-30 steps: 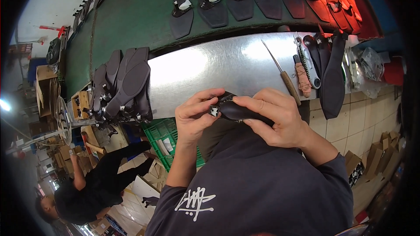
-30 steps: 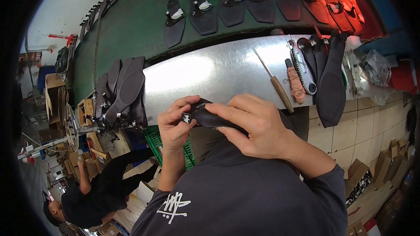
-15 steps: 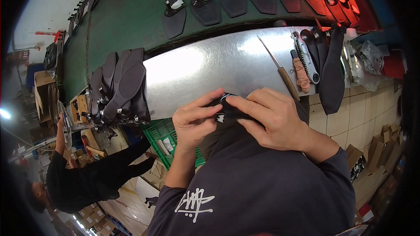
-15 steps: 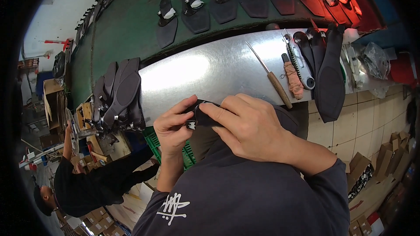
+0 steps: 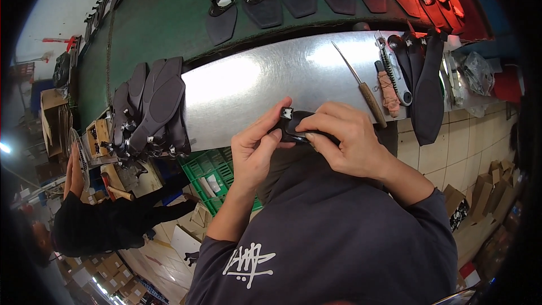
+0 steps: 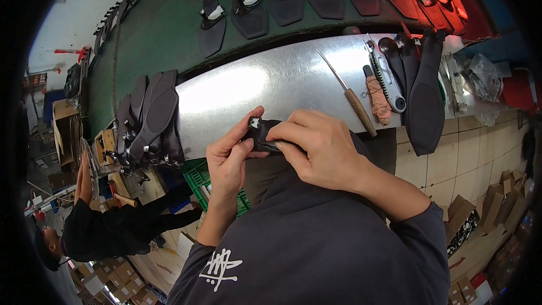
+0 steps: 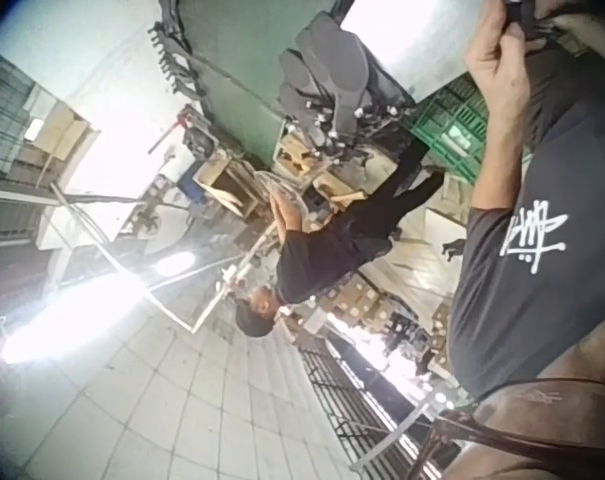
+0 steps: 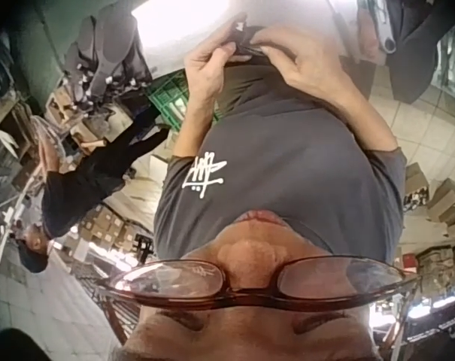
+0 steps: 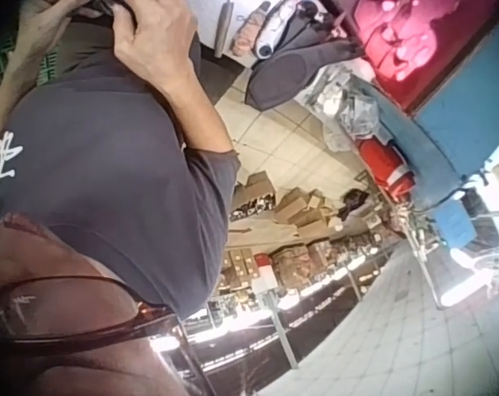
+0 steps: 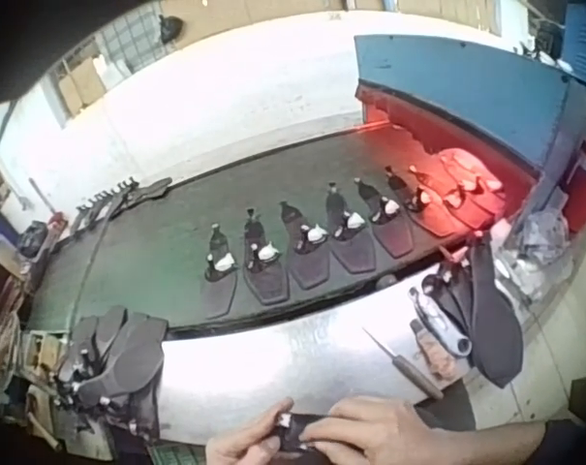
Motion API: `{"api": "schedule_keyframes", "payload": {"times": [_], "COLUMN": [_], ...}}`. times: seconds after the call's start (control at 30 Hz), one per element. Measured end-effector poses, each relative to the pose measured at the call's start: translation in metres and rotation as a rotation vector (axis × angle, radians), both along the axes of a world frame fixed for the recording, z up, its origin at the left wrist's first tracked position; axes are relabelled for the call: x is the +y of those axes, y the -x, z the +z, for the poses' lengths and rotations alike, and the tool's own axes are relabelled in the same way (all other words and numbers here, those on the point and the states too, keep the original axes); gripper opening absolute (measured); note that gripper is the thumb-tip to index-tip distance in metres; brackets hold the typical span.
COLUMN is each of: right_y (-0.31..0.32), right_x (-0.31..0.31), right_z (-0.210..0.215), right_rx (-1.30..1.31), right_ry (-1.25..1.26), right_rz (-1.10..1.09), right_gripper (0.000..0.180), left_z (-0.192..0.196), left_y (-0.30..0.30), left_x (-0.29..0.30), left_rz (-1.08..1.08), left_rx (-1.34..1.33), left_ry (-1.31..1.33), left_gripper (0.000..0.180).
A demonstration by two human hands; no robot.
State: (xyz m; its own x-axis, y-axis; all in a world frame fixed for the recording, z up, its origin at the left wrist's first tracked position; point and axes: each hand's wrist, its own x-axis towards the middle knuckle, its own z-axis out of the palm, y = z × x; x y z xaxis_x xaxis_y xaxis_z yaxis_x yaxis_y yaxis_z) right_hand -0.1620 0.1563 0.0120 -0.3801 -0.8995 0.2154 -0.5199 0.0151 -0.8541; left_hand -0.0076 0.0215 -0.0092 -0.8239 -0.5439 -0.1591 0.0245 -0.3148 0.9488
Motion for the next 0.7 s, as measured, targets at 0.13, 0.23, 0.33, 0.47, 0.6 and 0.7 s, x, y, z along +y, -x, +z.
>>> {"api": "schedule_keyframes", "payload": {"times": [0.13,0.23,0.33,0.47,0.6,0.7], "right_y": [0.002,0.006,0.012,0.006,-0.001,-0.004], "right_x": [-0.002,-0.003,-0.003,-0.003,-0.002,-0.003], "right_z": [0.002,0.003,0.003,-0.004,-0.011,-0.014], "right_rx": [0.183,0.173,0.013,-0.081,-0.049,-0.024], "right_ry": [0.035,0.006,-0.049,-0.027,-0.058,-0.031], "right_rz": [0.044,0.116,0.196,0.171,0.078,0.045], "right_gripper": [0.019,0.021,0.022,0.024,0.022,0.022], "left_z": [0.002,-0.001,0.000,-0.001,-0.001,-0.001], "left_y": [0.000,-0.001,0.000,0.003,0.005,0.006], "left_x": [0.000,-0.005,-0.007,-0.005,-0.003,-0.003], "left_rz": [0.015,0.012,0.025,0.065,0.081,0.095], "left_rx": [-0.004,-0.013,-0.042,-0.052,-0.047,-0.051], "left_ry": [-0.028,-0.041,-0.048,-0.037,0.001,-0.010], "left_gripper": [0.042,0.041,0.043,0.046,0.045,0.045]}}
